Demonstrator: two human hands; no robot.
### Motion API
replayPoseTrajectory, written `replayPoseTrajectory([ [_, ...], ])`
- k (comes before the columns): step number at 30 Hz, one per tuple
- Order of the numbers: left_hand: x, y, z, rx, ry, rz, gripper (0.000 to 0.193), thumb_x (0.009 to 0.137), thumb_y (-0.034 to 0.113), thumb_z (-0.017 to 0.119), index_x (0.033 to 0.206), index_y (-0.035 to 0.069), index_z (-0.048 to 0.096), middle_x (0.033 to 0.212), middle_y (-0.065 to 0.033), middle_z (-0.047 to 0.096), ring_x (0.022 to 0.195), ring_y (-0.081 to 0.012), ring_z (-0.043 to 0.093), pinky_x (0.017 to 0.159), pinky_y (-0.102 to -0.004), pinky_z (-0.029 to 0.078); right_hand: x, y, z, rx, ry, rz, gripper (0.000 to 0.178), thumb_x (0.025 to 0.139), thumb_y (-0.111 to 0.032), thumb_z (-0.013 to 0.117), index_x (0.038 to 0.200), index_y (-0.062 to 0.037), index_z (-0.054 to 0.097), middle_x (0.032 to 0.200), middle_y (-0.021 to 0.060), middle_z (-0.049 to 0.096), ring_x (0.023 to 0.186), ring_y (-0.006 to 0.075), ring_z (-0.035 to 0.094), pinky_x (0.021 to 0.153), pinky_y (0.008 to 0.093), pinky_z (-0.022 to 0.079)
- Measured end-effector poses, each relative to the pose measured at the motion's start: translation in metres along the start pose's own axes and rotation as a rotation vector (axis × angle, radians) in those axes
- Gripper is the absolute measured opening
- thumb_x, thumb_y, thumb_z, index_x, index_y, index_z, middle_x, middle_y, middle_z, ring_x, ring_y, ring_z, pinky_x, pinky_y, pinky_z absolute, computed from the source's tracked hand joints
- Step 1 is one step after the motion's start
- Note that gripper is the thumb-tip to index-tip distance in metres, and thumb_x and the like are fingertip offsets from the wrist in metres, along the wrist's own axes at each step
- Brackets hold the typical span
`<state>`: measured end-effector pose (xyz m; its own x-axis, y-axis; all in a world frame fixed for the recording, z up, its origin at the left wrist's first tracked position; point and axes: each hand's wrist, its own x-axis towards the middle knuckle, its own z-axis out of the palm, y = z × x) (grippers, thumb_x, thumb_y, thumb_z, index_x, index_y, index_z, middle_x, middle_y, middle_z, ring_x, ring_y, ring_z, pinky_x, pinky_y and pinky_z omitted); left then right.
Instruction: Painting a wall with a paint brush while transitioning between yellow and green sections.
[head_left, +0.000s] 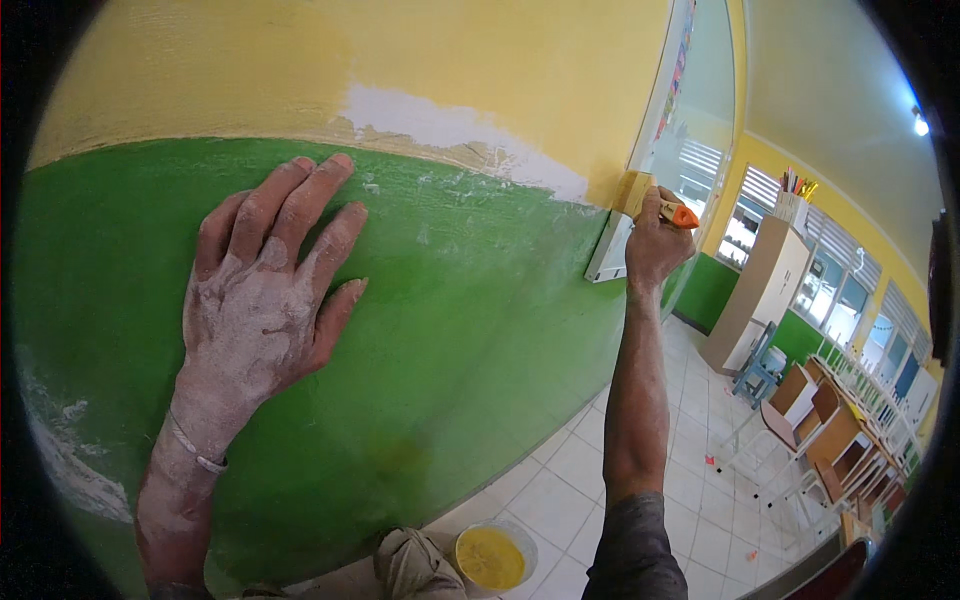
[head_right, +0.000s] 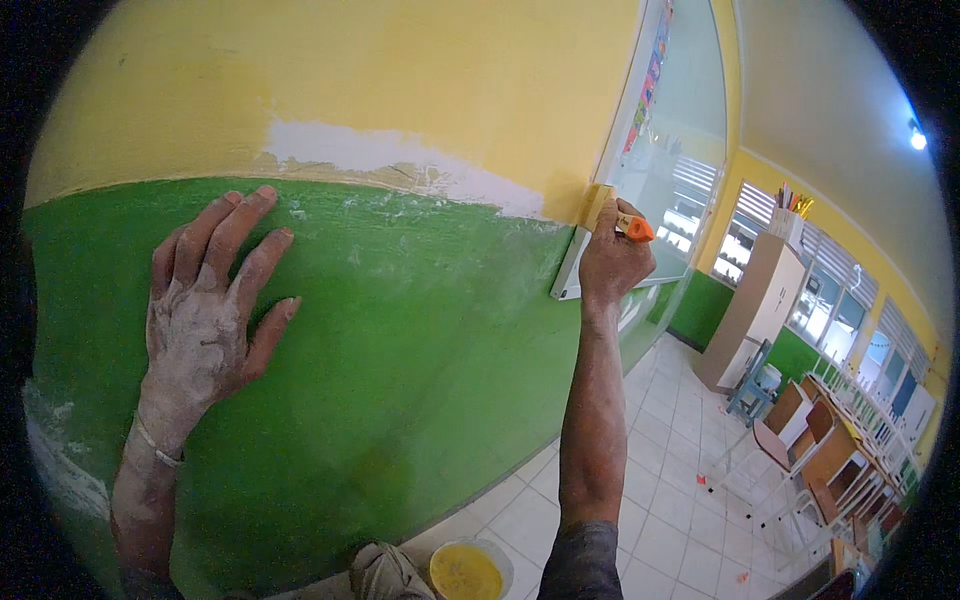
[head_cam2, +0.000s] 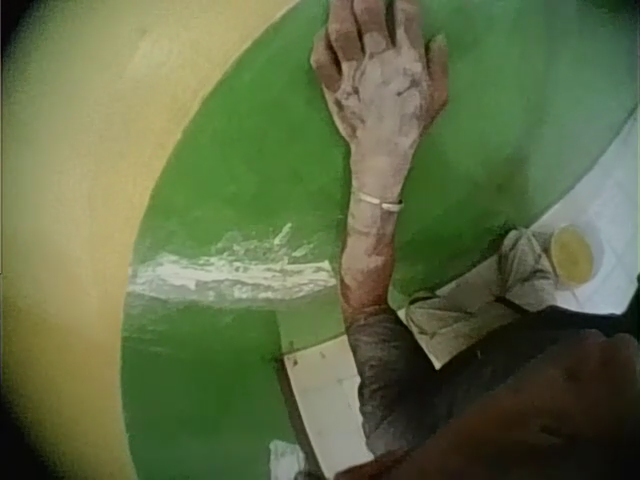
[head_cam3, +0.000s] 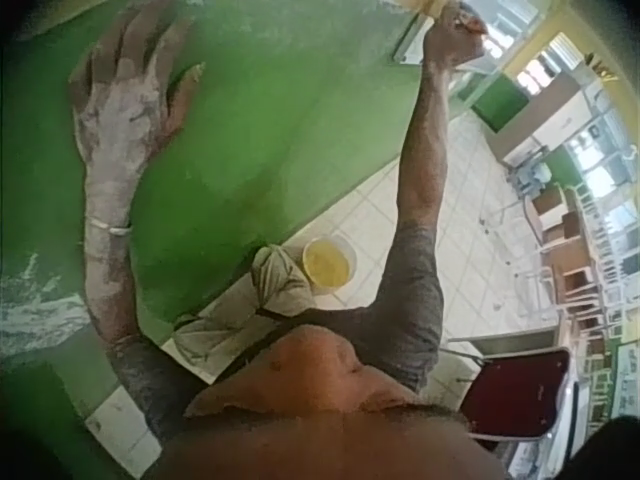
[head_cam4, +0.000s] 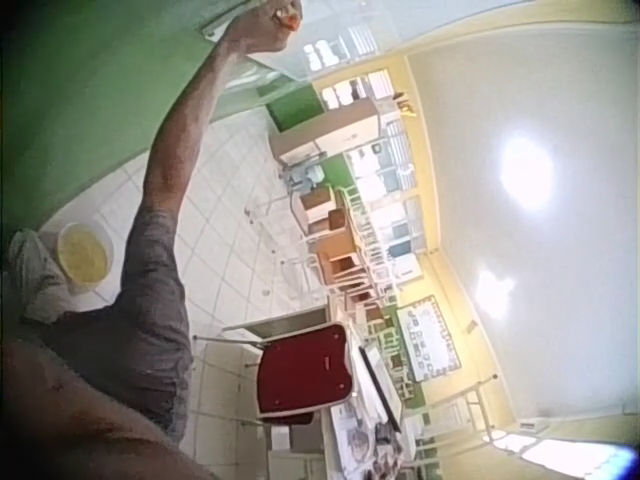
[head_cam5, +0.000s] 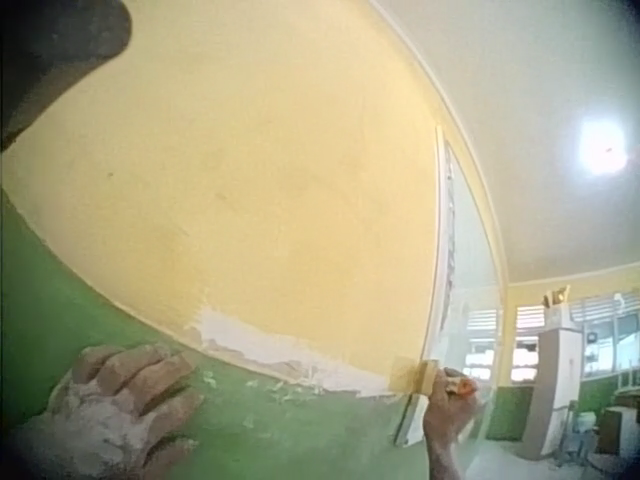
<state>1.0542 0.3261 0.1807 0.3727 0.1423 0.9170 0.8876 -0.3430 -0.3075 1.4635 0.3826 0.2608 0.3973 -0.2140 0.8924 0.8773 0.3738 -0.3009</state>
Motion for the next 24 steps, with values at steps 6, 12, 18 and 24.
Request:
replayPoseTrajectory([
  [6,-0.001,-0.001,0.001,-0.001,0.004,0.001,0.052,0.077,0.031,0.076,0.125,0.016,0.061,0.151,-0.0015,0.039,0.139,-0.0205,0.034,0.111,-0.0423,0.030,-0.003,0.001,0.007,-0.024,-0.010,-0.073,0.021,0.094,-0.022,0.067,0.100,-0.0023,0.073,0.079,0.0088,0.074,0.068,0.0139,0.068,0.066,0.0298,0.053],
  [12,0.000,0.000,0.003,-0.004,0.009,0.005,0.052,0.078,0.031,0.075,0.126,0.016,0.060,0.151,-0.0015,0.039,0.138,-0.0204,0.034,0.110,-0.0424,0.030,-0.002,0.004,0.010,-0.060,-0.050,-0.080,0.020,0.093,-0.019,0.066,0.099,-0.0011,0.073,0.079,0.0085,0.073,0.070,0.0110,0.066,0.066,0.0277,0.053],
  [18,-0.001,-0.001,0.002,-0.010,0.014,0.003,0.052,0.077,0.030,0.075,0.125,0.015,0.060,0.150,-0.0016,0.039,0.138,-0.0209,0.034,0.110,-0.0425,0.031,-0.009,-0.006,0.013,0.082,-0.050,-0.075,0.019,0.092,-0.015,0.068,0.101,0.0011,0.073,0.068,0.0066,0.069,0.061,0.0104,0.065,0.057,0.0258,0.051],
  [24,0.000,-0.001,0.002,-0.014,0.016,0.007,0.052,0.078,0.031,0.074,0.125,0.015,0.060,0.150,-0.0019,0.040,0.138,-0.0211,0.034,0.110,-0.0427,0.031,-0.009,-0.015,0.008,0.065,-0.045,-0.114,0.019,0.093,-0.015,0.068,0.101,0.0018,0.072,0.067,0.0073,0.068,0.059,0.0102,0.064,0.054,0.0260,0.052],
])
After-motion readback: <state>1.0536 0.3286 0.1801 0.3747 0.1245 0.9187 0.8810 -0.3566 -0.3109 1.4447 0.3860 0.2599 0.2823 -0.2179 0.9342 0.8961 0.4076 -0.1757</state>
